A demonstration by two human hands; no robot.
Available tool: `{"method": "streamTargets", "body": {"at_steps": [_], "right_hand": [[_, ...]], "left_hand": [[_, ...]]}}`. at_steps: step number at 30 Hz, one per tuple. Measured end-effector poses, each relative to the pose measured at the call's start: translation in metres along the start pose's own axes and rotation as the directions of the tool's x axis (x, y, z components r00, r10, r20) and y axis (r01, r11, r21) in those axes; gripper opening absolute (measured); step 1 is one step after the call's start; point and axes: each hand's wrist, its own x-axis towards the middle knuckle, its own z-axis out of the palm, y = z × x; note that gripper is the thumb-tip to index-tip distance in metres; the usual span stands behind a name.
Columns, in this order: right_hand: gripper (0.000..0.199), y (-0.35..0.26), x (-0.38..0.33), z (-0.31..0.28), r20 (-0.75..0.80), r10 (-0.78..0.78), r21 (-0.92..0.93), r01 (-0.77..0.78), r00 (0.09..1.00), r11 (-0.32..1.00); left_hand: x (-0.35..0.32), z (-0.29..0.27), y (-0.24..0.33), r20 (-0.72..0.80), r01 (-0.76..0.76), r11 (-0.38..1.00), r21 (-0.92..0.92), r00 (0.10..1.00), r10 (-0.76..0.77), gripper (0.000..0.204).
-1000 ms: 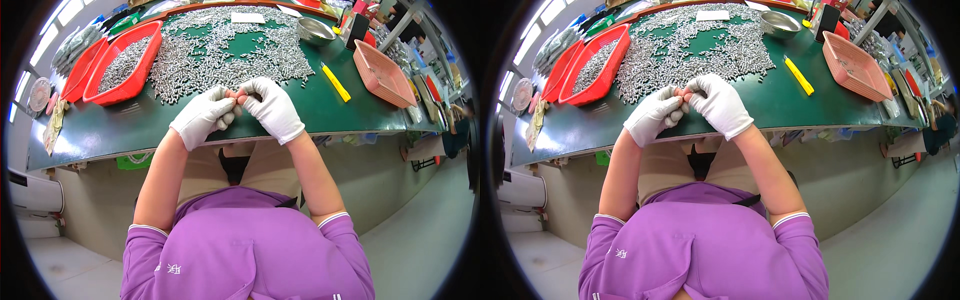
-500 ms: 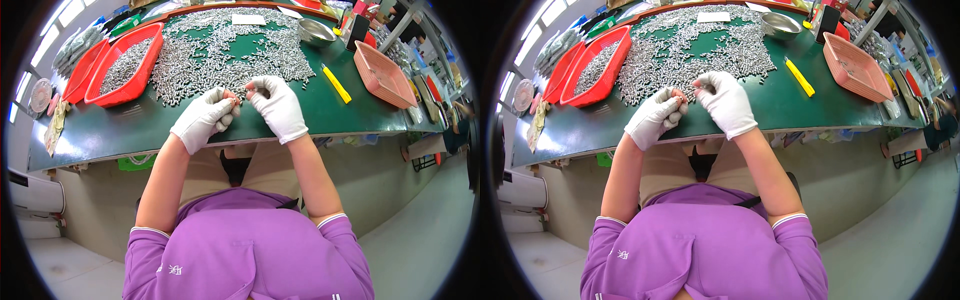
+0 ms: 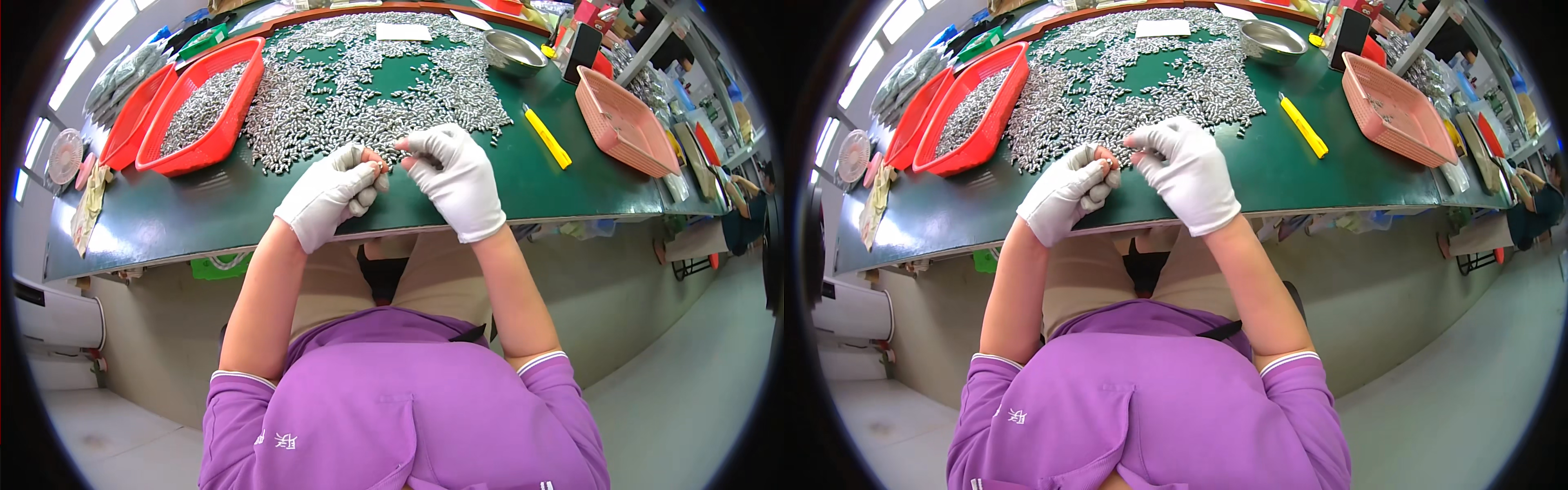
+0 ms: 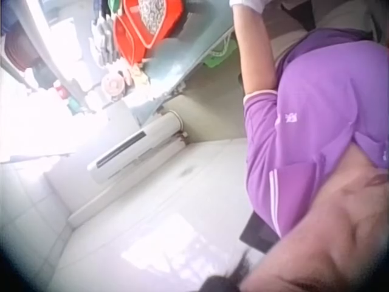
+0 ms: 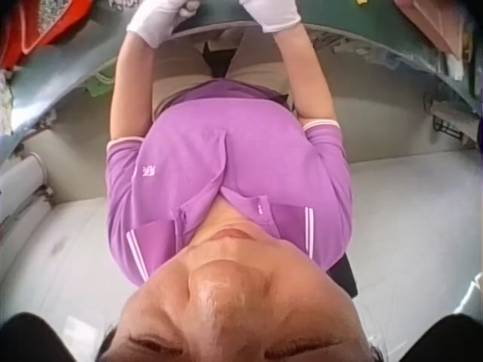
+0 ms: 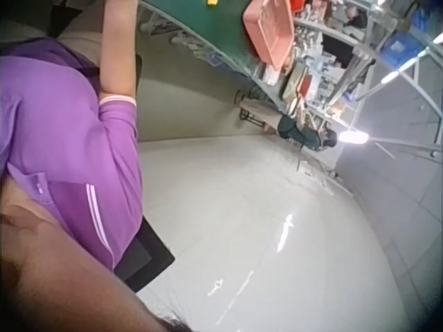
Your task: Manually sorting and inspecting small metal components on a workbench.
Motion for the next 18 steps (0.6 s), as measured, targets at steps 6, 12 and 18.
{"method": "streamTargets", "body": {"at_steps": [6,12,18], "right_hand": [[0.017,-0.008,0.001,0.006,0.047,-0.188,0.044,0.186,0.981,0.982],[0.012,-0.005,-0.002,0.005,0.033,-0.031,0.123,0.027,0.999,0.992],[0.010,-0.001,-0.004,0.003,0.121,0.155,0.247,-0.181,0.980,0.952]], "left_hand": [[0.000,0.001,0.000,0.009,-0.003,1.000,-0.013,1.000,0.004,0.012],[-0.004,0.002,0.001,-0.007,-0.020,1.000,-0.003,1.000,0.020,0.014],[-0.005,0.003,-0.003,-0.038,-0.058,0.998,-0.013,0.998,0.057,0.018]]}}
